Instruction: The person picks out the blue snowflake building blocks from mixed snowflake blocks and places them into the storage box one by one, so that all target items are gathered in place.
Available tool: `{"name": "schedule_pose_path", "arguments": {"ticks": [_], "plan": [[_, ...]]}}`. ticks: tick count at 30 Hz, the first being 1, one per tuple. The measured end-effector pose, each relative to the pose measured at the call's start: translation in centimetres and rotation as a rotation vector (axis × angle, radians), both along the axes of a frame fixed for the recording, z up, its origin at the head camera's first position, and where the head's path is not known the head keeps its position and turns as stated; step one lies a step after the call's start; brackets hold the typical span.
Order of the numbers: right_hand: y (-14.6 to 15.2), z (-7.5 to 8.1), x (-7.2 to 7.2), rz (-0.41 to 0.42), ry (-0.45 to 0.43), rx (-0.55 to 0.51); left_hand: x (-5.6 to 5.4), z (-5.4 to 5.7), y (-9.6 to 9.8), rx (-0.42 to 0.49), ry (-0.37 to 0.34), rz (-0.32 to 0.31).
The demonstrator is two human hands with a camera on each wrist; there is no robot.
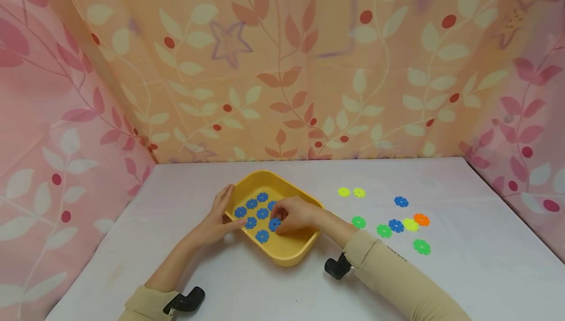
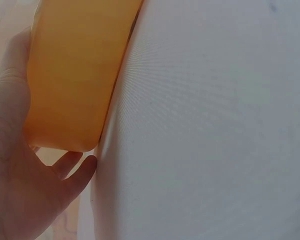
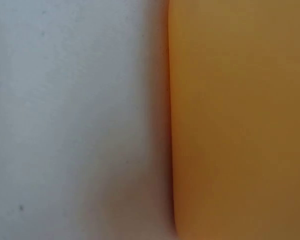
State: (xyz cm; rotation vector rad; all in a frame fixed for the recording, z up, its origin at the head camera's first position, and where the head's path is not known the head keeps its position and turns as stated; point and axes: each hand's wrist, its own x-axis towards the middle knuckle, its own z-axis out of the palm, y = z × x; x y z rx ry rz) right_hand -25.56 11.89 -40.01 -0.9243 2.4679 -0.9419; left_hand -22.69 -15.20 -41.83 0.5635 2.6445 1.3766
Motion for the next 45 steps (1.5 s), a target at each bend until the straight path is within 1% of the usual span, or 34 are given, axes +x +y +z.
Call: {"name": "schedule_pose_path", "arguments": {"ticks": [8,17,21,25,27,29,31,34,37,40,42,45], "plan": [[0.1,-0.2,-0.1,0.005,-0.012,-0.020,0.0,0.0,0.1,0.008,0.008,0.001],[0.2,-0.2,0.0,-0.016,-0.024,-0.035,-0.2,-0.1,0.3,0.013,0.007,0.009],[0.3,0.0,0.1,-0.027,0.006,-0.042,-0.2,-0.1,0.3,0.005,0.004,0.010],[0.8,0.9,0.4,-0.063,0.067,-0.101,-0.1,-0.1,0.4,-0.004,0.002,0.005],[1.3,1.6,0.7,-0.091,0.091,-0.147,-0.1,0.0,0.3,-0.007,0.001,0.003],[2.1,2.4,1.1,-0.134,0.094,-0.187,0.0,0.0,0.3,-0.005,0.001,0.004],[3.1,3.1,1.7,-0.189,0.073,-0.233,0.0,-0.1,0.2,-0.001,0.005,0.002],[4.8,3.7,2.7,-0.284,0.017,-0.306,-0.1,-0.3,0.1,0.002,0.011,0.000],[6.8,3.9,3.9,-0.385,-0.048,-0.385,-0.1,-0.4,0.0,0.003,0.017,-0.001],[9.0,3.9,5.2,-0.485,-0.092,-0.436,-0.1,-0.5,-0.1,0.001,0.020,-0.002],[10.6,3.7,6.1,-0.543,-0.114,-0.455,-0.1,-0.4,0.0,-0.002,0.023,-0.003],[13.0,3.3,7.2,-0.604,-0.128,-0.437,0.0,-0.3,-0.1,-0.006,0.024,-0.008]]}}
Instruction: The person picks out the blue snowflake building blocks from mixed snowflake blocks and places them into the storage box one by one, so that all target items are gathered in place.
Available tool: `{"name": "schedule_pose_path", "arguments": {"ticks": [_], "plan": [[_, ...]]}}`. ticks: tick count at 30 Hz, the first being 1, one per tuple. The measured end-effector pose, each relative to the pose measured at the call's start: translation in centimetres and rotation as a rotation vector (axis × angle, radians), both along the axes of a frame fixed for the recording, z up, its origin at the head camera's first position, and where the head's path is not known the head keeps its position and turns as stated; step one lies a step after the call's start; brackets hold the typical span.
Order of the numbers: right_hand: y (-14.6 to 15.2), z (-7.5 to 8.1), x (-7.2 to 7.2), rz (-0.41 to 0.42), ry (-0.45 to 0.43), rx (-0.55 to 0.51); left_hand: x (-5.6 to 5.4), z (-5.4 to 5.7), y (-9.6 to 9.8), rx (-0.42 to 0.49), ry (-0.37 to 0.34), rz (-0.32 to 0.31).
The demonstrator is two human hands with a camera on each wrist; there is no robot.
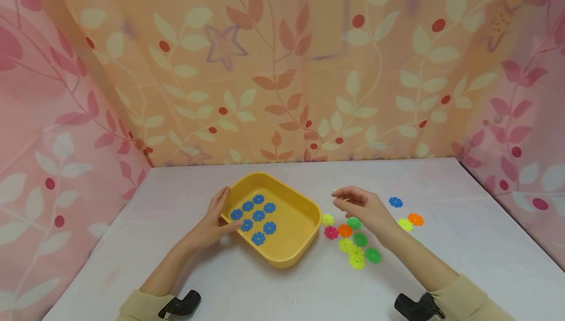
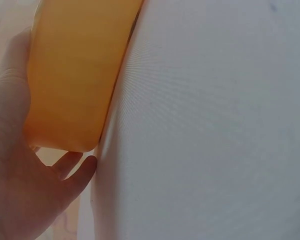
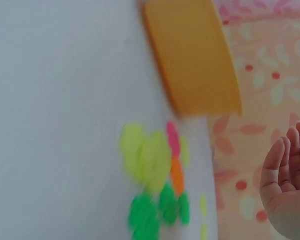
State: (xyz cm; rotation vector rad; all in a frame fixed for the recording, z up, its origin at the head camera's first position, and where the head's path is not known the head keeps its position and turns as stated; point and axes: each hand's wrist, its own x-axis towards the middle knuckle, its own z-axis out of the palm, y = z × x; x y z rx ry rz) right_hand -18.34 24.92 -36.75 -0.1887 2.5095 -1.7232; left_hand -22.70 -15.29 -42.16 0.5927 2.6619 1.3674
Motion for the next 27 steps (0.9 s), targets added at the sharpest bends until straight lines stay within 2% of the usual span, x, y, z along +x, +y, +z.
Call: {"name": "schedule_pose_path", "arguments": {"ticks": [4,8,12,18,23,27], "plan": [[3.5,-0.9,1.2,-0.032,-0.011,0.079,0.0,0.1,0.1,-0.003,-0.003,-0.008],[6.5,-1.8,1.7,-0.051,0.038,0.237,0.1,0.2,0.0,0.007,-0.005,-0.009],[8.7,-2.8,1.7,-0.083,0.076,0.398,0.1,0.2,0.1,0.019,-0.008,-0.010],[10.4,-3.9,1.3,-0.084,0.126,0.573,-0.1,-0.1,-0.1,0.019,-0.012,-0.013],[11.1,-4.4,1.1,-0.078,0.156,0.638,0.0,0.0,0.0,0.021,-0.010,-0.008],[11.3,-4.7,1.0,-0.080,0.138,0.653,-0.1,-0.1,0.0,0.020,-0.018,0.002]]}}
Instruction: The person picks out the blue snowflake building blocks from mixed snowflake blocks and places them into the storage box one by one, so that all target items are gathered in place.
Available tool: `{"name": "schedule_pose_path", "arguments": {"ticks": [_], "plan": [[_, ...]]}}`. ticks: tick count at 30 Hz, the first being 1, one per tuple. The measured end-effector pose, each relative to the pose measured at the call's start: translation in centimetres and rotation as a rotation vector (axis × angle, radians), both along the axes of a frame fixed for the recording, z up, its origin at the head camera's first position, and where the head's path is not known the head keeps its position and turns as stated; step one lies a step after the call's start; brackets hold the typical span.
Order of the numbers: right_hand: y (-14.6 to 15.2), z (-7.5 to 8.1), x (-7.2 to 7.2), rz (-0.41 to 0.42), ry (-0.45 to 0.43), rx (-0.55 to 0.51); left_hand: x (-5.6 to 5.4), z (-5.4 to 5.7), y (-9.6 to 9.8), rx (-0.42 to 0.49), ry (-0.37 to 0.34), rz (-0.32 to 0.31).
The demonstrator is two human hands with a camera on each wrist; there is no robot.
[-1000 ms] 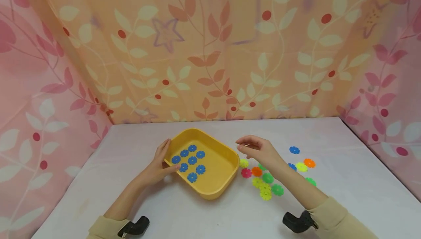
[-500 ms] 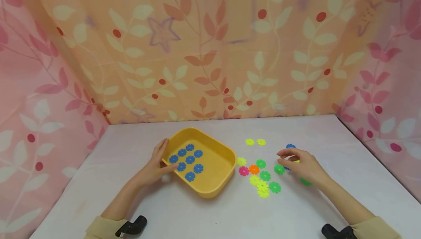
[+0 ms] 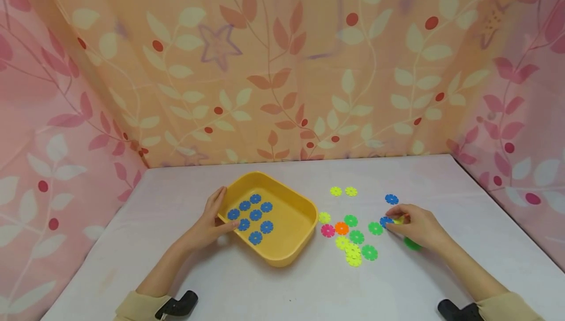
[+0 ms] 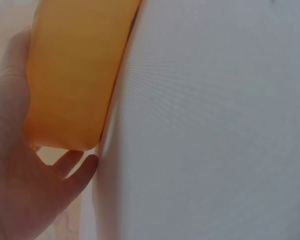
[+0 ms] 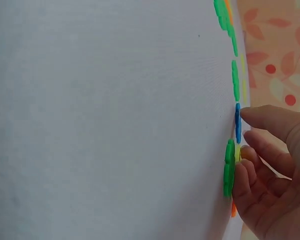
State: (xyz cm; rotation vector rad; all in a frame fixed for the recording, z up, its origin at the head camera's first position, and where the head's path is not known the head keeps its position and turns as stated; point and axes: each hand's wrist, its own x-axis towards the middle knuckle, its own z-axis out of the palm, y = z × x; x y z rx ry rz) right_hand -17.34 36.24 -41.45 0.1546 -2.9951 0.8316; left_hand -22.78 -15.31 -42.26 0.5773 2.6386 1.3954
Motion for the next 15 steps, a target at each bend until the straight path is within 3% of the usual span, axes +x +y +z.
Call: {"name": "schedule_pose_path", "arguments": {"ticks": [7,15], "plan": [[0.24,0.03,-0.04,-0.012,-0.050,-0.001,-0.13,-0.15,0.16,-0.001,0.001,0.020],[0.10,0.17,0.00,-0.013,-0.045,-0.003,-0.04,-0.08,0.08,-0.013,0.010,0.005]]}}
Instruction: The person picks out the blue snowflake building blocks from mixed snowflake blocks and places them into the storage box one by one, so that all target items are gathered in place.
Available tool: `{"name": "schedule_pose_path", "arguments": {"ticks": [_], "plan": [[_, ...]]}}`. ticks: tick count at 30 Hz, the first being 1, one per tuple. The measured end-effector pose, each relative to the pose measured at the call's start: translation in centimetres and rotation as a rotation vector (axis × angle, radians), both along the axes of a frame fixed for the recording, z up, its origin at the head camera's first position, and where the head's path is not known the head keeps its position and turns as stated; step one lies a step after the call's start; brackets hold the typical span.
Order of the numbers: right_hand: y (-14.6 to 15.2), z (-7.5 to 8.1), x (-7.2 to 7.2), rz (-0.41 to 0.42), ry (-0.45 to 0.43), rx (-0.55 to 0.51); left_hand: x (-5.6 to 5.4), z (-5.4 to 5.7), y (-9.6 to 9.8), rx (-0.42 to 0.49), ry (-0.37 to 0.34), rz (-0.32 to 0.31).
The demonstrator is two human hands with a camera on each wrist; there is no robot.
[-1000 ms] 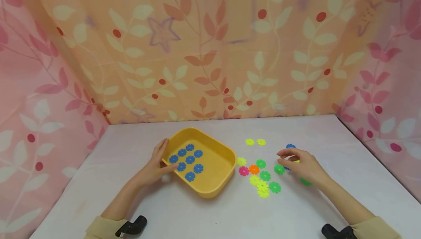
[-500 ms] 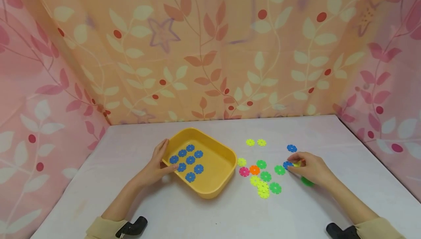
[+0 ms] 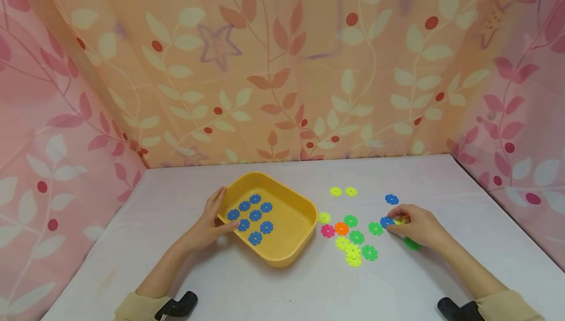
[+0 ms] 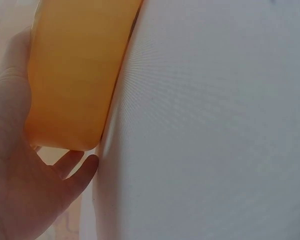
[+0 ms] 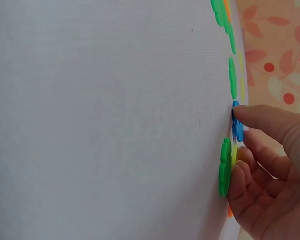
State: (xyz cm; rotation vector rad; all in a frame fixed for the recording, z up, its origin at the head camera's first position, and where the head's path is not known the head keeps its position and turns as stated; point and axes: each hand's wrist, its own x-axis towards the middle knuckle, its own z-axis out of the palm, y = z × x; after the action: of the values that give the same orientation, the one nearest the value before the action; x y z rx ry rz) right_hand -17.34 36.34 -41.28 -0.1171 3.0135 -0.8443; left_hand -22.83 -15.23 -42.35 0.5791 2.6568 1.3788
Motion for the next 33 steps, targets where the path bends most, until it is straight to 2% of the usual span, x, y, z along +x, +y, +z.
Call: {"name": "schedule_pose_path", "arguments": {"ticks": [11,27,33], "plan": [[-0.15,-0.36,0.10,0.027,0.077,0.014,-0.05,-0.07,-0.13,0.011,0.005,-0.013],[0.13,-0.11,0.13,0.028,0.005,0.018,-0.04,-0.05,-0.03,0.023,0.009,0.014],[0.21,-0.16,0.33,0.042,0.026,0.009,0.00,-0.07,-0.10,0.002,0.006,0.007]]}}
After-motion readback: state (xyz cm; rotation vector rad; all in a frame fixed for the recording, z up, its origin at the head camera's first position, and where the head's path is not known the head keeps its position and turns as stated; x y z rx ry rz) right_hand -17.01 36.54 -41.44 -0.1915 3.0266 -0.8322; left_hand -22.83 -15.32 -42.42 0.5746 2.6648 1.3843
